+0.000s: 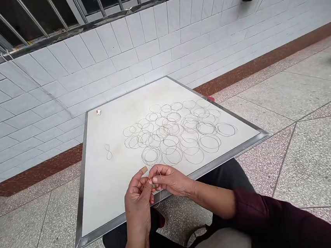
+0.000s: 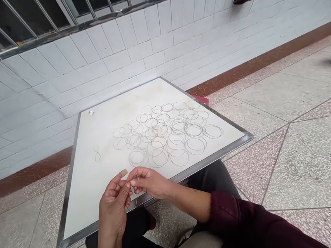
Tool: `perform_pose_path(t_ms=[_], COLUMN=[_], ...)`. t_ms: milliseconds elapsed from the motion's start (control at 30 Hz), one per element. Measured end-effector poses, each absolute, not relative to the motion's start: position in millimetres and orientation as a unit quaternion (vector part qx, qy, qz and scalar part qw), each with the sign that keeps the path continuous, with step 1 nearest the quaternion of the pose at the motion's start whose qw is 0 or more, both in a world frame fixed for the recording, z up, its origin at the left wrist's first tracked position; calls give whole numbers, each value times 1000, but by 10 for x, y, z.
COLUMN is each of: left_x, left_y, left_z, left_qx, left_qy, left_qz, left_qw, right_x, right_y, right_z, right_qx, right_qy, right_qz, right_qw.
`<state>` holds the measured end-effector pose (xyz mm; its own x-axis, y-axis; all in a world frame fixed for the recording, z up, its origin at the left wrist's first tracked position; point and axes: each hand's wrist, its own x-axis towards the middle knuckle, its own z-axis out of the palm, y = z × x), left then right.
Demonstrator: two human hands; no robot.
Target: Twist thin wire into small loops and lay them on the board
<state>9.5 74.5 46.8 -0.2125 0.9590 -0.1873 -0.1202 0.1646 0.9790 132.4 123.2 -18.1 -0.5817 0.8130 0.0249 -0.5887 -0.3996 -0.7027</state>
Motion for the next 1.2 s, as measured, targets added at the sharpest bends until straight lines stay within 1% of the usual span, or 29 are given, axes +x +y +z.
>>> perform_pose_path(t_ms=[167,333,500,633,933,1033,1200], left_x=[139,182,155,103,38,34,60], left_y=[699,674,655,637,650,653,648], left_z=[444,414,464,491,477,425,348], left_qx=[371,373,366,357,282,276,289], left_qy=[581,586,560,543,525,538,582], left_qz=[521,511,495,477,468,473,488], left_qw=[503,506,554,592,652,640,583], right_x=[1348,1418,1487,1508,1499,1480,1456], right_y=[1198,1200,1196,1206,1267,1270,1288], right_z=[-209,-193,-119,-151,-239,-247,-317], right_qx=[-162,-161,-148,-132,-112,-144,-189], right_qy=[-322,-315,-316,-325,-340,-341,-375], right_qz=[828,840,859,868,871,867,839], right_qw=[429,411,375,352,336,332,347])
